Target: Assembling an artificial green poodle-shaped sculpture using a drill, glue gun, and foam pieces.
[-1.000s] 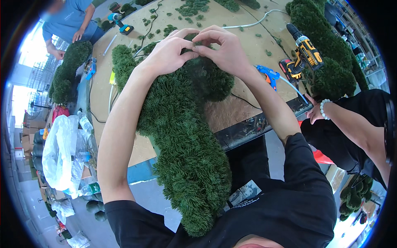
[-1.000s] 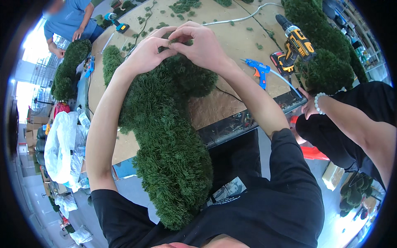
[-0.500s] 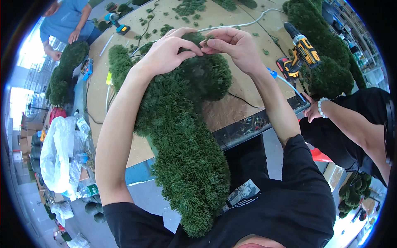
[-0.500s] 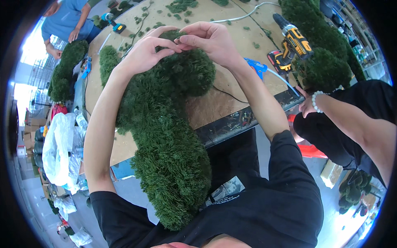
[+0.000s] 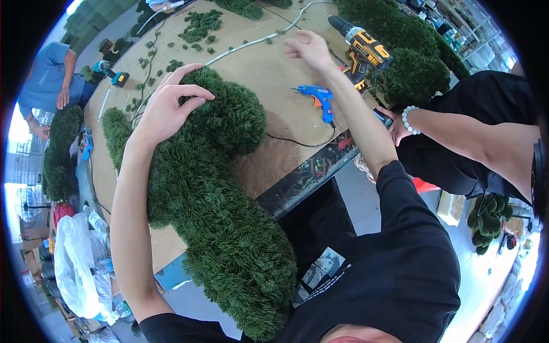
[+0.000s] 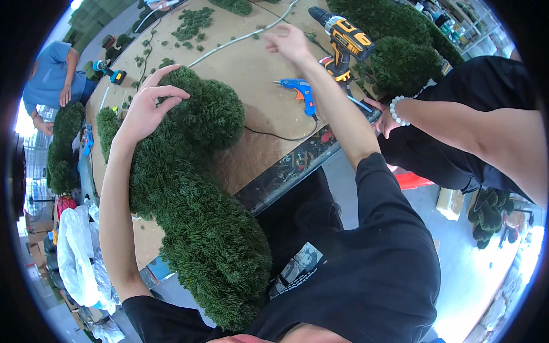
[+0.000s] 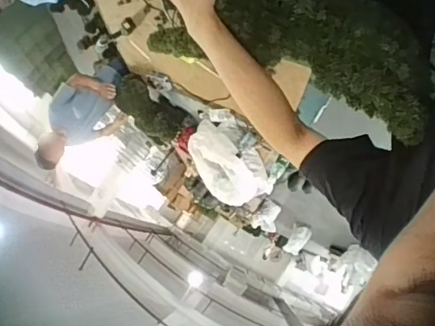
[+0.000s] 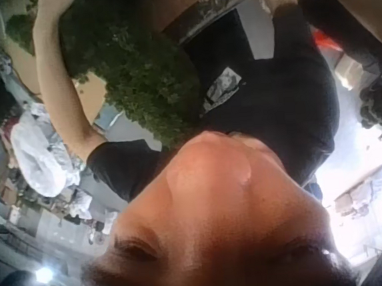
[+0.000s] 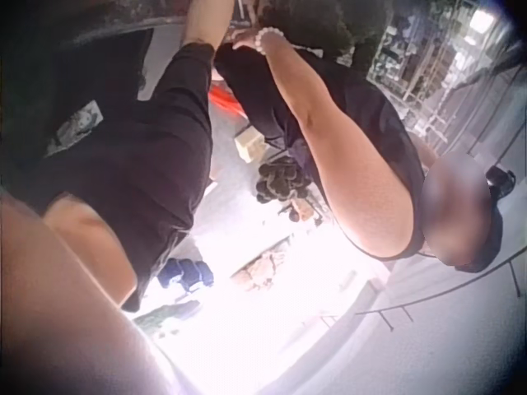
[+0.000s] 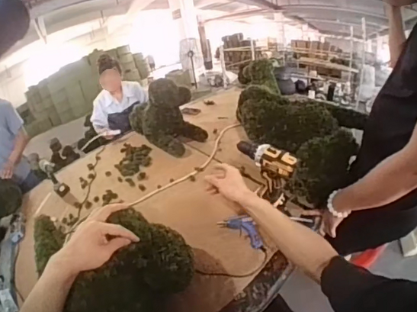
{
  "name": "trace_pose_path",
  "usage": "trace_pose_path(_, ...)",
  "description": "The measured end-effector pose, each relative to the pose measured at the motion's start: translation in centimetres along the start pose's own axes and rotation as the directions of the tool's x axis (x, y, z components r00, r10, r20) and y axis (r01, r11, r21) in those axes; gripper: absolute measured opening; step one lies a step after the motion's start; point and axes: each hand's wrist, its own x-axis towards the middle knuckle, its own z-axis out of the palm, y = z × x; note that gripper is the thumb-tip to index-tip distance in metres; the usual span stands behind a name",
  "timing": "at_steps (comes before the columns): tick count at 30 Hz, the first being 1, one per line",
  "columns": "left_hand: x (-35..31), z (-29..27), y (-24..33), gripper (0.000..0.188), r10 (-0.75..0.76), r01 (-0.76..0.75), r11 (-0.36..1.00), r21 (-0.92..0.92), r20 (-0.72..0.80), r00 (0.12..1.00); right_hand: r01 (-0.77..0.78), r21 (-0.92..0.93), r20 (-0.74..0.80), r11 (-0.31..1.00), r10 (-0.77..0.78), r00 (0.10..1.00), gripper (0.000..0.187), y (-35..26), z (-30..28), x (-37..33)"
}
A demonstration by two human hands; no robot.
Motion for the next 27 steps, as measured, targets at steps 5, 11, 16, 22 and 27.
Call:
trace_pose_path(5,0.1,-0.1,0.2,0.017,-0.010,0.010,1.000,0.015,0.013,1.000,-0.017,-0.738,-0.057,0.674,-0.038,0.998,0.051,1.8,-4.3,0.9)
trace_pose_path(11,0.0,0.0,-0.2,0.018,-0.005,0.004,1.000,0.012,0.004,1.000,0.056,-0.973,0.072,0.225,0.063,0.995,0.034,3.5,-4.4,-0.6)
trace_pose_path(16,0.1,0.0,0.0,0.019,-0.014,0.014,1.000,0.021,0.015,1.000,0.063,-0.975,0.081,0.214,0.075,0.994,0.026,3.4,-2.9,-0.4)
trace_pose_path(22,0.0,0.1,-0.3,0.018,-0.026,0.025,0.999,0.022,0.012,1.000,0.029,-0.969,0.054,0.247,0.096,0.994,0.028,2.4,-1.4,-0.4)
trace_pose_path(27,0.0,0.0,-0.4,0.018,0.012,-0.011,0.999,0.053,-0.009,1.000,0.023,-0.979,0.033,0.203,0.044,0.998,0.047,2.9,-1.7,1.2)
